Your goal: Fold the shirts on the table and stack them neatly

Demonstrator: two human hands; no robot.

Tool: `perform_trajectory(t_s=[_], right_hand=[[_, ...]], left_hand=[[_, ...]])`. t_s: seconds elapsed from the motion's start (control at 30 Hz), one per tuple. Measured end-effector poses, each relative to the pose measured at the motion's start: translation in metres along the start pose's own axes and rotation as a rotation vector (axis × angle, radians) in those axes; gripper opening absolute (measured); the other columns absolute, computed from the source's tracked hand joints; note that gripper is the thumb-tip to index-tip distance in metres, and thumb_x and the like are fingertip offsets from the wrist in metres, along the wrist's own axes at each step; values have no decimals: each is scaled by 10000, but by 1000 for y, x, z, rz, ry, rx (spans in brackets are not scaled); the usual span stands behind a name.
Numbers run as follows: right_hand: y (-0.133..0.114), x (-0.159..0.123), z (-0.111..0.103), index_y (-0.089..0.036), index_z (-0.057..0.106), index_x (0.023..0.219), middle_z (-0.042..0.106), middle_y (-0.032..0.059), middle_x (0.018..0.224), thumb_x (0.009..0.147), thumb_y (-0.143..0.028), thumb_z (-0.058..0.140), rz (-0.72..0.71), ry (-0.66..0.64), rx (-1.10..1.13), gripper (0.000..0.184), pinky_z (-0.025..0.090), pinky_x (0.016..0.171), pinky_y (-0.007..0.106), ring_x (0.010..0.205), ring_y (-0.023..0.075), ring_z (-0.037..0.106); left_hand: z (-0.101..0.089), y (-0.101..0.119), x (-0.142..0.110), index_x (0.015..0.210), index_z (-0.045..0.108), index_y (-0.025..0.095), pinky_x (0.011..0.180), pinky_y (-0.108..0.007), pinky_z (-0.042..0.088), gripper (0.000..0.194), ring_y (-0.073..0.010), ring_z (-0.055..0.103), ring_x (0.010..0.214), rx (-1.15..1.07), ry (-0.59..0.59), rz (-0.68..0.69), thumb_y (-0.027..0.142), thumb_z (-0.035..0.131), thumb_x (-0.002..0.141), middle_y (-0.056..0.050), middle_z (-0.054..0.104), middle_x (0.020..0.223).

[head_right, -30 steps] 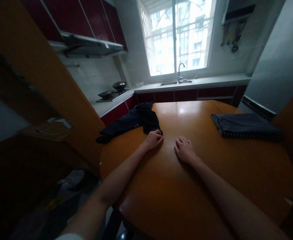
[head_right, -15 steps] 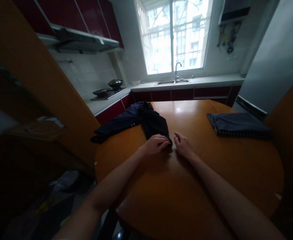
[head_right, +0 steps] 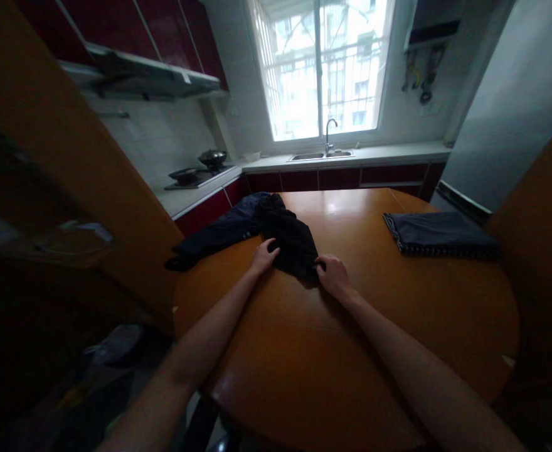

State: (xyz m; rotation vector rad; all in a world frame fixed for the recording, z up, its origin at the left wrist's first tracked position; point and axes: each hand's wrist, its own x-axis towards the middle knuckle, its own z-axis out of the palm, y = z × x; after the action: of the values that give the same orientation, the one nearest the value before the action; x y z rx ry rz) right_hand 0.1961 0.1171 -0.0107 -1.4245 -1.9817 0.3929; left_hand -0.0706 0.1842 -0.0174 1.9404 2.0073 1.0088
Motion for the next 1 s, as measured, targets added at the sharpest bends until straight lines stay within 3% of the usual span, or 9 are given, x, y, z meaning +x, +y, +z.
perform_trajectory(t_s=[0.2, 0.27, 0.4, 0.47, 0.5, 0.57, 0.67, 0.83, 1.0], right_hand=[[-3, -2, -26, -205, 747, 924, 747, 113, 939, 834, -217, 586, 208, -67, -186, 184, 460, 731, 318, 854, 239, 675], [-5, -6, -36, -203, 746, 874, 742, 97, 895, 799, -210, 617, 128, -204, -142, 150, 438, 674, 293, 792, 217, 661], [-7, -13, -47, -193, 749, 854, 707, 37, 705, 821, -261, 582, -33, -693, 236, 184, 414, 556, 251, 604, 158, 604], [-4, -12, -45, -179, 746, 829, 687, 30, 644, 867, -336, 539, -27, -773, 386, 262, 415, 525, 251, 546, 151, 578], [-1, -10, -42, -174, 742, 808, 688, 35, 647, 880, -364, 528, -15, -697, 411, 295, 425, 530, 255, 548, 152, 581], [9, -4, -33, -170, 740, 813, 714, 59, 733, 882, -375, 544, -2, -371, 371, 292, 469, 596, 267, 641, 170, 629], [25, 5, -16, -177, 749, 1006, 735, 112, 1024, 863, -331, 599, -30, 14, 294, 258, 531, 775, 310, 935, 222, 679], [41, 17, 3, -196, 657, 1276, 658, 140, 1286, 904, -371, 608, -83, 63, 383, 414, 534, 932, 375, 1134, 235, 644], [40, 21, 3, -205, 745, 1022, 722, 100, 1059, 834, -317, 708, -121, 60, 166, 222, 519, 913, 374, 1014, 239, 666]], left_hand=[[9, 9, -1, 1323, 656, 136, 1087, -375, 482, 478, -256, 640, 1204, -67, -28, 150, 109, 662, 846, -129, 689, 1274], [10, 11, 0, 1331, 651, 123, 1076, -403, 494, 476, -275, 643, 1193, -94, 2, 154, 121, 644, 855, -144, 684, 1259], [14, 13, -2, 1315, 665, 124, 1109, -423, 472, 474, -281, 624, 1226, -164, 39, 179, 118, 633, 842, -145, 668, 1284], [17, 16, -5, 1329, 661, 154, 1141, -425, 444, 514, -268, 601, 1267, -193, -9, 249, 88, 623, 821, -123, 647, 1335], [19, 18, -7, 1339, 656, 166, 1162, -430, 423, 544, -263, 582, 1296, -210, -44, 298, 62, 607, 807, -113, 630, 1367], [23, 23, -12, 1361, 641, 168, 1200, -445, 374, 608, -259, 538, 1354, -241, -123, 394, 7, 555, 781, -111, 592, 1430], [29, 30, -18, 1392, 616, 161, 1216, -448, 349, 658, -251, 505, 1393, -266, -219, 486, -30, 485, 776, -117, 561, 1476], [35, 38, -25, 1368, 638, 159, 1181, -451, 401, 624, -260, 550, 1353, -286, -340, 629, -15, 472, 792, -126, 588, 1449], [35, 46, -31, 1309, 682, 178, 1119, -426, 463, 534, -248, 616, 1256, -269, -357, 731, 29, 531, 818, -115, 656, 1351]])
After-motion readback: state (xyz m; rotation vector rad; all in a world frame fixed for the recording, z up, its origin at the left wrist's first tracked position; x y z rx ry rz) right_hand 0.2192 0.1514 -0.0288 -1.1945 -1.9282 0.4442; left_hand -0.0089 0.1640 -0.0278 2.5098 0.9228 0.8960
